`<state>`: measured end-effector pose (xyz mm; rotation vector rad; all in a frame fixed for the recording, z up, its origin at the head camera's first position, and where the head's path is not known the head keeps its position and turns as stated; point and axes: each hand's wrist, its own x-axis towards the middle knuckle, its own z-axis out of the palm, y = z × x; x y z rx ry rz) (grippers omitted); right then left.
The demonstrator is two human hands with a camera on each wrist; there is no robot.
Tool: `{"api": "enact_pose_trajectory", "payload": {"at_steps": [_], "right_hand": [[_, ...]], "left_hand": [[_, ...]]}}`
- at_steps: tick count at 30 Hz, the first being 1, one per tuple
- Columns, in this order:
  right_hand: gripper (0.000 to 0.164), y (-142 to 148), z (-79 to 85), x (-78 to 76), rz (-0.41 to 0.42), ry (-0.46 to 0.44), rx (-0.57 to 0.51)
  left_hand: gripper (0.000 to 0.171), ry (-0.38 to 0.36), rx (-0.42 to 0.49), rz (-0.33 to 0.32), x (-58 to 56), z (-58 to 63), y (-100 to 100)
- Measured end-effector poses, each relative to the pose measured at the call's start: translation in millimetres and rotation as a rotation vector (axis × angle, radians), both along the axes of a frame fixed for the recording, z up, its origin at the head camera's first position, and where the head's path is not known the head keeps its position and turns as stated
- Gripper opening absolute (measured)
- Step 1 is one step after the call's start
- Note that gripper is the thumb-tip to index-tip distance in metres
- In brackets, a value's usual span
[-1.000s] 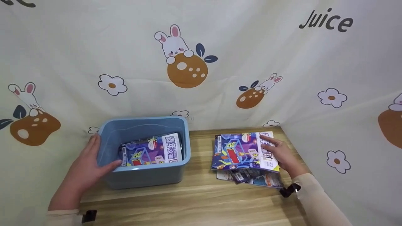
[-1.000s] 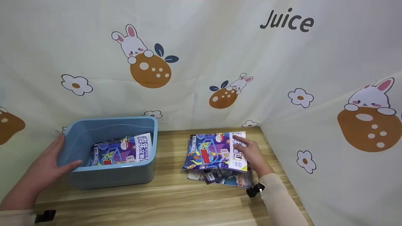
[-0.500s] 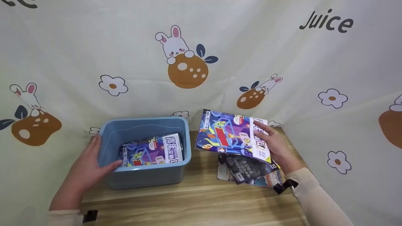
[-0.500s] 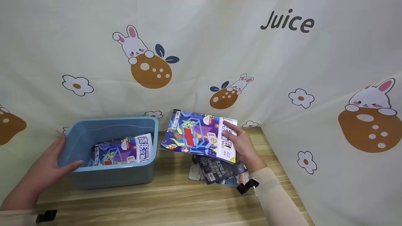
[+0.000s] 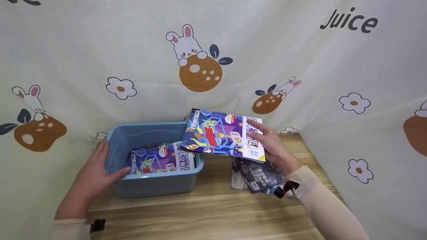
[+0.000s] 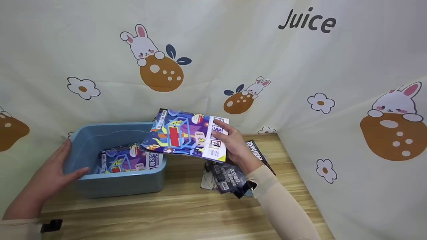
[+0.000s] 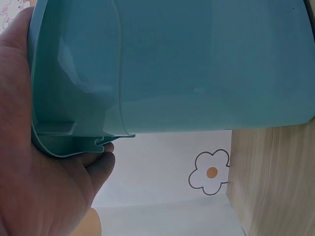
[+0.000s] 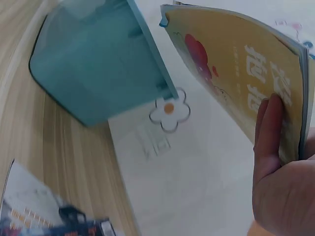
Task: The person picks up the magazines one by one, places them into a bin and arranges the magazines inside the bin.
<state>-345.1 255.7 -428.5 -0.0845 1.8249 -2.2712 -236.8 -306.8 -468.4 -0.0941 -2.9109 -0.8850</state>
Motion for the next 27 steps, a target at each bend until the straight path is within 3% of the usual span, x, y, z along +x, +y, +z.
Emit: {"api": "enact_pose_trajectory", "payload": {"at_steps": [11,27], "right_hand": [[0.06,-44.2,8.3,-2.6,0.063,0.018,-0.026],[0.058,-74.6,9.5,-7.8,0.123,0.018,-0.039]], "left_hand": [[0.134,0.023,0.015,-0.008,1.5,-1.5,-0.8],[0.136,0.009,0.016,0.006,2.2,-2.4,0.7]]}}
